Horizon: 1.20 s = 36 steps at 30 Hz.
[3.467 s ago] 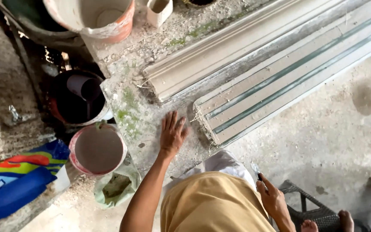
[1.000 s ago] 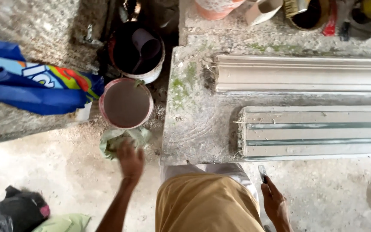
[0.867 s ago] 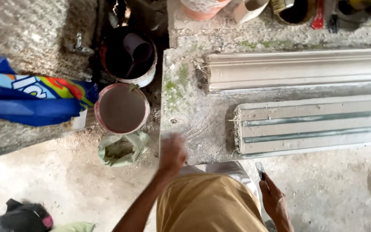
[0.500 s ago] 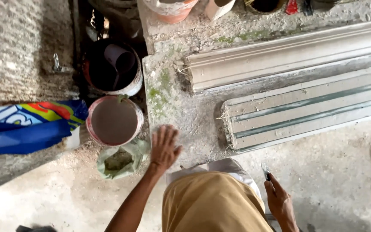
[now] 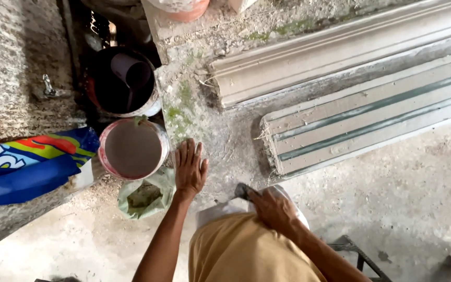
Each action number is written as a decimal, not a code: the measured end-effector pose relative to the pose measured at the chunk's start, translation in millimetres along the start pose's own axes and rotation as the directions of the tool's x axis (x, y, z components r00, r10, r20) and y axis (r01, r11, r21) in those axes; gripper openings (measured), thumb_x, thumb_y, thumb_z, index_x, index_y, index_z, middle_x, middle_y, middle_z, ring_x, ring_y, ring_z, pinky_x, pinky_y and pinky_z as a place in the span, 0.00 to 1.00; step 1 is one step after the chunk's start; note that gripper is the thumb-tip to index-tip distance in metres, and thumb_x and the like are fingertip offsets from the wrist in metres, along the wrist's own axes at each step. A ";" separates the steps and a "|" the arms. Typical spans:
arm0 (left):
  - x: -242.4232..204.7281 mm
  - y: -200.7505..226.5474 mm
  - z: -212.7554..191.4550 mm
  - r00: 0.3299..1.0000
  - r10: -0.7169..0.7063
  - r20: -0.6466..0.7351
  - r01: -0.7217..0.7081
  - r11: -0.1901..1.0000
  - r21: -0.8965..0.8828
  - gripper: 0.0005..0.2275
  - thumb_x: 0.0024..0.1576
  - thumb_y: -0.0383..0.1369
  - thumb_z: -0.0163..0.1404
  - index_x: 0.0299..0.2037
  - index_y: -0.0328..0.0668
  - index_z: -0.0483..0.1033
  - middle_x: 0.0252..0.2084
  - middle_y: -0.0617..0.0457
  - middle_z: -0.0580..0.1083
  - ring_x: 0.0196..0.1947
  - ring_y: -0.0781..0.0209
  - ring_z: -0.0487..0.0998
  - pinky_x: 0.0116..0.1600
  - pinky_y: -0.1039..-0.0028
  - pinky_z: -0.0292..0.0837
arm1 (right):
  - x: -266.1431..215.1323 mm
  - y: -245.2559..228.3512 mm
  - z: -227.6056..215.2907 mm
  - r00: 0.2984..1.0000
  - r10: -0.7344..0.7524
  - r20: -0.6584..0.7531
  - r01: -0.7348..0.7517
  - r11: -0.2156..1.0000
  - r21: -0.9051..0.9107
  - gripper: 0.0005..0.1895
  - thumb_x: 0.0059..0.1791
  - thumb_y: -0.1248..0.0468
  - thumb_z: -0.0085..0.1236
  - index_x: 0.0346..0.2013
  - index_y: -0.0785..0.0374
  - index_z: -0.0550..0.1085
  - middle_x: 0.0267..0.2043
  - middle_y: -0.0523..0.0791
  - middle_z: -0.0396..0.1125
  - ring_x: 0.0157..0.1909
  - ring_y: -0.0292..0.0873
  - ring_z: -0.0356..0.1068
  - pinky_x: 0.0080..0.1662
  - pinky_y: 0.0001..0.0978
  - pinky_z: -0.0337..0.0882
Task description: Trimming and cleaning excess plaster from decorative moldings using a scraper tool.
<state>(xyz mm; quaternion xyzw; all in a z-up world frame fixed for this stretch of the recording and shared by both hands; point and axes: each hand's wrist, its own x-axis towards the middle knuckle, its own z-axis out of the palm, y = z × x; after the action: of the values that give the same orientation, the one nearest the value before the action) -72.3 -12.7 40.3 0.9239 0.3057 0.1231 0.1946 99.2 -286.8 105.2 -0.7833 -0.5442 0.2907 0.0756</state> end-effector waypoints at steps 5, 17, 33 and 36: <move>2.6 7.1 -7.2 0.999 0.004 0.049 -0.006 0.999 0.043 0.25 0.69 0.45 0.34 0.73 0.44 0.61 0.79 0.42 0.50 0.79 0.42 0.44 0.78 0.47 0.35 | 36.6 -45.0 -2.9 0.991 -0.033 0.128 0.042 0.997 -0.067 0.29 0.56 0.56 0.43 0.72 0.58 0.57 0.41 0.55 0.65 0.21 0.37 0.61 0.16 0.29 0.67; 74.7 -44.3 7.4 0.989 -0.029 -0.145 0.018 0.997 -0.077 0.27 0.69 0.46 0.30 0.74 0.38 0.58 0.79 0.37 0.50 0.79 0.38 0.47 0.79 0.46 0.38 | 5.6 -22.3 18.9 0.971 0.034 -0.238 -0.027 0.999 0.034 0.27 0.56 0.60 0.44 0.71 0.55 0.56 0.33 0.54 0.67 0.16 0.37 0.58 0.12 0.30 0.62; 244.2 -113.3 -33.2 0.996 0.082 -0.037 -0.087 0.985 -0.148 0.27 0.71 0.45 0.32 0.76 0.35 0.52 0.78 0.34 0.49 0.79 0.38 0.46 0.79 0.52 0.42 | 186.0 -100.1 -41.2 0.966 0.232 -0.111 -0.189 0.934 0.301 0.21 0.59 0.60 0.38 0.66 0.63 0.61 0.22 0.50 0.68 0.08 0.33 0.54 0.07 0.29 0.56; 271.0 -101.6 -20.2 0.978 0.205 0.032 -0.200 0.972 -0.120 0.27 0.71 0.46 0.30 0.75 0.37 0.55 0.79 0.36 0.48 0.79 0.39 0.46 0.79 0.51 0.39 | 271.6 -107.4 -99.3 0.974 0.199 -0.111 -0.150 0.927 0.344 0.22 0.60 0.60 0.32 0.68 0.61 0.60 0.20 0.49 0.67 0.09 0.33 0.51 0.09 0.30 0.53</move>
<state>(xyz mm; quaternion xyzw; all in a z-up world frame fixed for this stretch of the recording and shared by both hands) 80.4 233.9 43.6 0.9399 0.1978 0.1393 0.2411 130.5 18.9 132.0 -0.8234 -0.4085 0.3268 0.2197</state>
